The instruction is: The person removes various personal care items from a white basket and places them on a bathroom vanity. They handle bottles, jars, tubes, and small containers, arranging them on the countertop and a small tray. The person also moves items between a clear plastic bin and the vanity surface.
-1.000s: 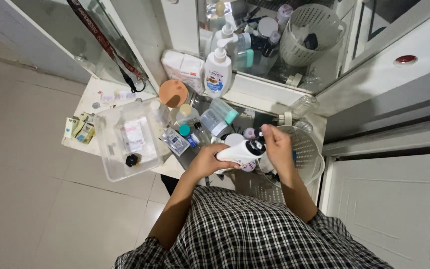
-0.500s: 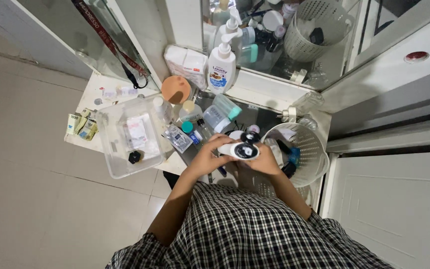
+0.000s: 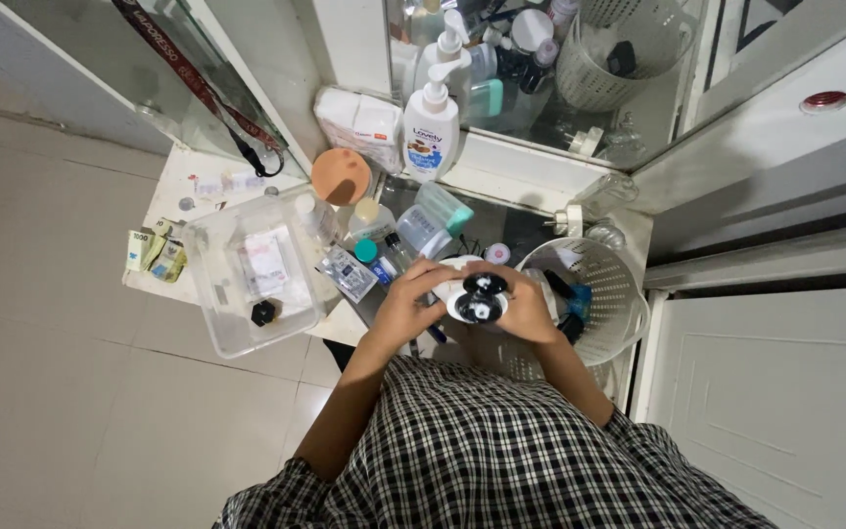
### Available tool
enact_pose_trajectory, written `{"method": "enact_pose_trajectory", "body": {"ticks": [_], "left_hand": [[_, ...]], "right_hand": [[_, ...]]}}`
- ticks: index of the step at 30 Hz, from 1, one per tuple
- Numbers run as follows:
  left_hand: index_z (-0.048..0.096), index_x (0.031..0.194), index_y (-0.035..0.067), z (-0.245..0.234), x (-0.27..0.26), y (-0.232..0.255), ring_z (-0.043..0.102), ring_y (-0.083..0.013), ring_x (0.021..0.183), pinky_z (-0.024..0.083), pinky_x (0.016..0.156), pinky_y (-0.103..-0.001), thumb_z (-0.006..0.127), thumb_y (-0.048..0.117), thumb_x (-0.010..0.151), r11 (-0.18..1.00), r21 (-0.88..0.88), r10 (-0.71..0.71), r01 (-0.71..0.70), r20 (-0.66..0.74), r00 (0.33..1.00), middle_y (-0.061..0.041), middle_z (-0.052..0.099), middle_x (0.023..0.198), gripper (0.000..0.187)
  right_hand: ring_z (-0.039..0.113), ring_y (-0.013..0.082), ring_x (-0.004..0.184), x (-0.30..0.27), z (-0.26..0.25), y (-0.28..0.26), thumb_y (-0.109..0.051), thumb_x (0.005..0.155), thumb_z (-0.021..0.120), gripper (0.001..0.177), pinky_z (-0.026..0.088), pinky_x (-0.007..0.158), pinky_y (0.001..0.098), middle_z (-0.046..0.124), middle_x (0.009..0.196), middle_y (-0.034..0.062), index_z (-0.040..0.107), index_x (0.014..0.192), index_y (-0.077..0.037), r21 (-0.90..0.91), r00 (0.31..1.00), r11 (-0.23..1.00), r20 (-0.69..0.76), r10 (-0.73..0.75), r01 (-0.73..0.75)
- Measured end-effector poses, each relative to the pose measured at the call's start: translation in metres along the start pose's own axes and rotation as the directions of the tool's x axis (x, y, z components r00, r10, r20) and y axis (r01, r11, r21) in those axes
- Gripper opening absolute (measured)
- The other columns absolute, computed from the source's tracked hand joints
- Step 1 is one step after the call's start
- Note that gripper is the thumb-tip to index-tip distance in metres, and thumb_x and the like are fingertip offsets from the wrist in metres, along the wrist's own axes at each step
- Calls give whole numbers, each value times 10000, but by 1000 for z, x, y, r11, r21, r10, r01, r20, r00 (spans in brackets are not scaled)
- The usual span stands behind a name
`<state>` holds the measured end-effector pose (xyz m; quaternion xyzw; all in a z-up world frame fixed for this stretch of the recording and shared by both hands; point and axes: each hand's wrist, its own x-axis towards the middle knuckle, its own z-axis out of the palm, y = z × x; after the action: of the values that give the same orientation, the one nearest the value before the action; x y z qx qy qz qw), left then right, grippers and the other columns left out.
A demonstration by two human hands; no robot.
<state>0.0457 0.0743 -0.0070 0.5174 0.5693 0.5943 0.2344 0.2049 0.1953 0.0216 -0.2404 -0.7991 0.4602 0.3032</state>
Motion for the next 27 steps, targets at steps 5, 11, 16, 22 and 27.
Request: {"method": "enact_pose_trajectory", "body": {"ticks": [5,11,16,22,27], "left_hand": [[766,1126,98,2,2,16,690,-373,1094,420,1084,-541,826,40,780,999,48,11,-9,-45,999,-115,754,1108,356],[761,1147,90,3,8,29,703,-398,1066,517,978,-520,812,31,802,999,28,43,-41,-77,996,-149,753,1116,354],[763,1174,101,7,4,24,708,-380,1064,536,950,-507,818,14,817,1000,-19,7,-9,-105,994,-142,758,1129,372],[751,1158,99,4,5,33,701,-397,1085,549,931,-514,813,-1,804,1000,-4,3,-3,-93,996,-149,753,1137,373],[765,1131,104,6,-1,22,708,-393,1049,553,922,-515,812,-25,798,999,21,-44,46,-73,996,-141,757,1074,360]], "right_hand": [[741,314,992,-3,-4,9,-147,741,904,380,567,887,422,785,1024,125,798,1105,-111,-6,998,998,-6,-55,55],[747,355,907,-2,-4,10,-180,765,889,355,573,833,462,788,955,136,797,1100,-106,-31,997,998,-37,-61,60],[736,368,890,0,-4,7,-220,756,894,339,573,780,458,782,918,117,802,1073,-141,-113,995,990,-53,-88,81],[752,346,844,4,-4,-3,-170,755,894,288,580,773,426,787,880,106,818,1027,-117,-44,986,989,-73,-147,144],[743,371,765,4,-3,6,-183,762,899,242,580,676,418,771,802,124,816,974,-98,-27,979,981,-66,-192,191]]}}
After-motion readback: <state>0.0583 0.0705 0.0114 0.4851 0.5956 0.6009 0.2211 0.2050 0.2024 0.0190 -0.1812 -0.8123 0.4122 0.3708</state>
